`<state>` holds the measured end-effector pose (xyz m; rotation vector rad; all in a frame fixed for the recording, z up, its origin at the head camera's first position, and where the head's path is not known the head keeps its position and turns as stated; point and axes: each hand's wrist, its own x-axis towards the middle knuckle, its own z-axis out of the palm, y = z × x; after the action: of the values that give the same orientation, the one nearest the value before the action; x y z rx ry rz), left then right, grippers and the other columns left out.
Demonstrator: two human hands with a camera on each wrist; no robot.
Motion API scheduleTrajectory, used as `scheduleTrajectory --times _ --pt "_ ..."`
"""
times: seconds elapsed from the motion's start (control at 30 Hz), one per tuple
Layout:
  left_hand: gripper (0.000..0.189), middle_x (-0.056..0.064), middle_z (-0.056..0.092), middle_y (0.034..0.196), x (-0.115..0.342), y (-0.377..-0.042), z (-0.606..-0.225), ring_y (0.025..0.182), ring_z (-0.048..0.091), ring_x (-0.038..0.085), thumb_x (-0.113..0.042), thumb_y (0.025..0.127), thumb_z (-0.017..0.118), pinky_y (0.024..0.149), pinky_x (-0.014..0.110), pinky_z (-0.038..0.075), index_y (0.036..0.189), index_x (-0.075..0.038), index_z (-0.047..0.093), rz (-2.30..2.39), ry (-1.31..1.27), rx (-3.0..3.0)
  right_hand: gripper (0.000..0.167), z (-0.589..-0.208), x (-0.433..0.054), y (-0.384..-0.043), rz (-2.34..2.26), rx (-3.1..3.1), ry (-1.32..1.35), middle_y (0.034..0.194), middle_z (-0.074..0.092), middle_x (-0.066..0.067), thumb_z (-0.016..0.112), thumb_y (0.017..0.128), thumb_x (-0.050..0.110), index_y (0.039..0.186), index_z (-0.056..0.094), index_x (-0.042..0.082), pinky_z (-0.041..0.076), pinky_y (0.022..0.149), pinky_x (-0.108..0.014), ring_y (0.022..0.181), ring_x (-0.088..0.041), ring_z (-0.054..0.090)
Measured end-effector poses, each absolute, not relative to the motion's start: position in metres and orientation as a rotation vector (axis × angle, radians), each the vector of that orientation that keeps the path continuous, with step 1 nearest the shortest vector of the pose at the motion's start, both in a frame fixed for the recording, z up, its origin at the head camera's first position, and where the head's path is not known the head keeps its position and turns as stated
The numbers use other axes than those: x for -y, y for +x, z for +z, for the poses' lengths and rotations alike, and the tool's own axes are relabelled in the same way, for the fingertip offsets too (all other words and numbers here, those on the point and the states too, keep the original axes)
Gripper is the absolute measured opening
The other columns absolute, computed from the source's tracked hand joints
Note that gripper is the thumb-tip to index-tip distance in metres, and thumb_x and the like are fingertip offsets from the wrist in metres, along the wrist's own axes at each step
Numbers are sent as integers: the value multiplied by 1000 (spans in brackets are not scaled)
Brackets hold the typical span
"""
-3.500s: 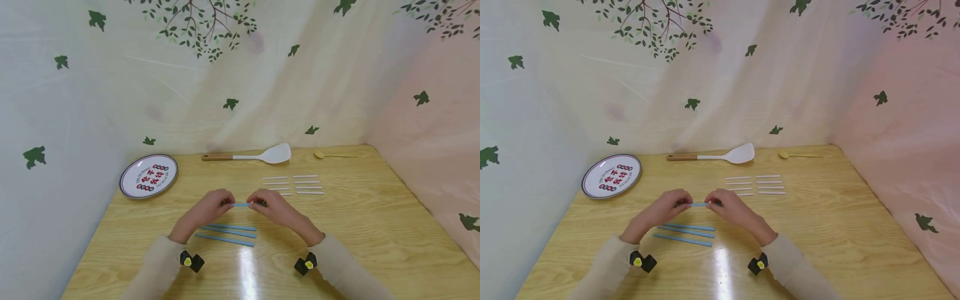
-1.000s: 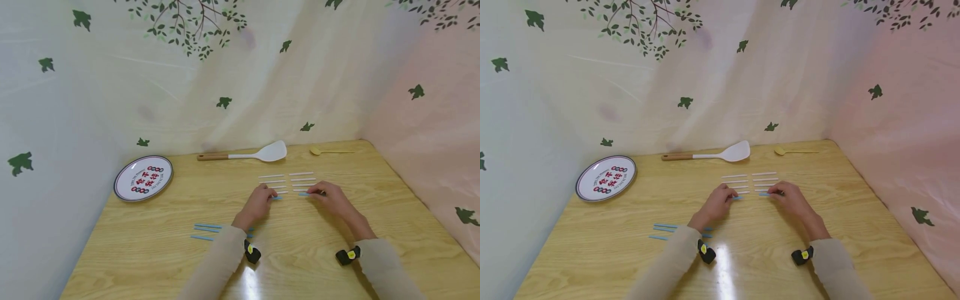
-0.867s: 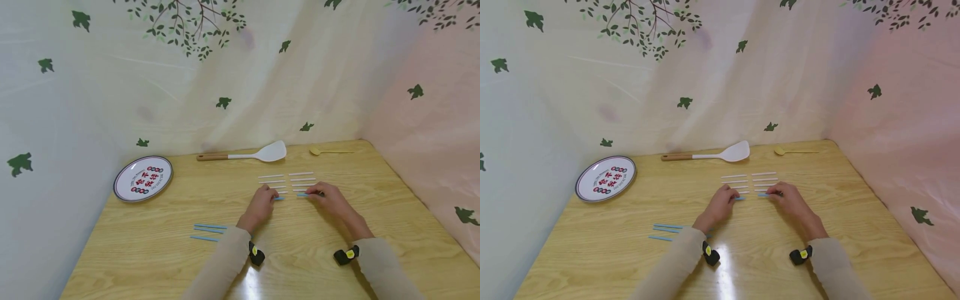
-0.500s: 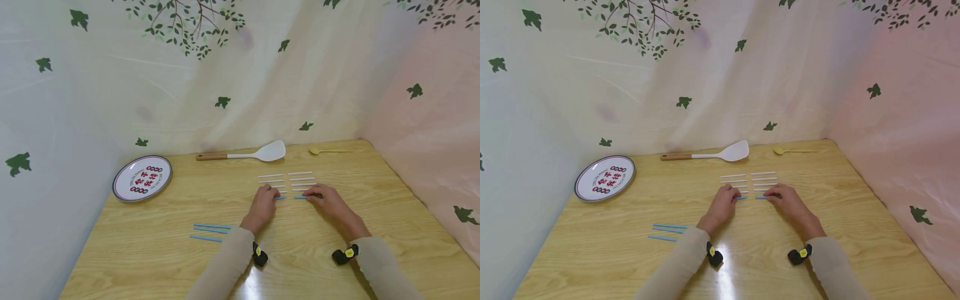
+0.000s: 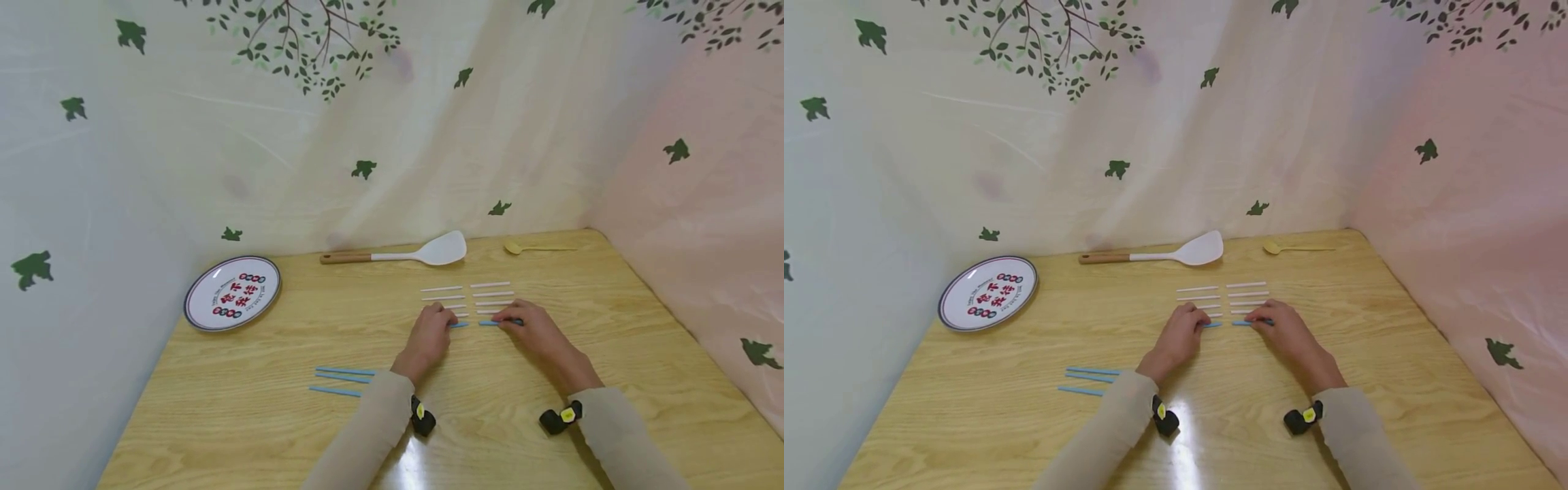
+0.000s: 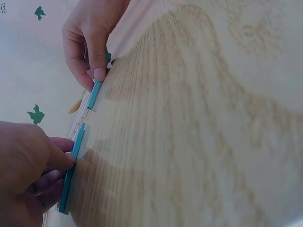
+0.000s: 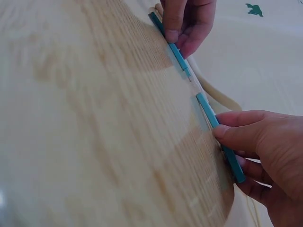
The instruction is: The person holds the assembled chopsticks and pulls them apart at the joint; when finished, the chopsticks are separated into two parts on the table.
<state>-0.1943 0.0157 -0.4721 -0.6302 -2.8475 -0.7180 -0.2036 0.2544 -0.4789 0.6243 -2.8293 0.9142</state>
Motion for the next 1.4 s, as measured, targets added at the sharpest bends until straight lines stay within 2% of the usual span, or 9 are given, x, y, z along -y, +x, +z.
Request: scheduleTrajectory --times 0.47,0.73,0.87,1.03,1.4 --pt "21 3 58 93 -15 -192 -472 86 55 19 1 88 59 81 26 47 98 -11 72 -724 -659 2834 16 -475 -253 -200 897 2809 625 90 61 -1 69 86 6 99 75 13 44 67 -25 76 -11 52" --pt "18 1 58 101 0 -186 -460 91 54 15 -8 95 56 81 25 47 107 -11 69 -758 -672 2802 16 -470 -250 -199 864 2761 641 90 63 -4 69 86 5 100 73 9 47 71 -32 80 -16 56" --pt "18 4 58 103 25 -184 -446 92 54 18 -7 95 56 81 29 48 107 -9 68 -833 -670 2768 16 -462 -245 -197 851 2733 637 93 65 -6 68 86 1 100 72 7 51 75 -40 85 -21 61" --pt "15 6 59 95 70 -185 -434 88 55 22 -4 93 58 80 35 48 102 -5 70 -874 -632 2745 16 -452 -232 -194 907 2733 652 98 66 -9 66 87 1 102 71 5 52 81 -44 90 -25 63" --pt "14 4 61 95 167 -167 -426 89 59 18 -6 94 58 80 36 51 101 -4 69 -903 -599 2865 17 -448 -189 -187 1076 2738 814 96 65 -4 67 89 9 105 71 8 51 74 -33 86 -16 59"
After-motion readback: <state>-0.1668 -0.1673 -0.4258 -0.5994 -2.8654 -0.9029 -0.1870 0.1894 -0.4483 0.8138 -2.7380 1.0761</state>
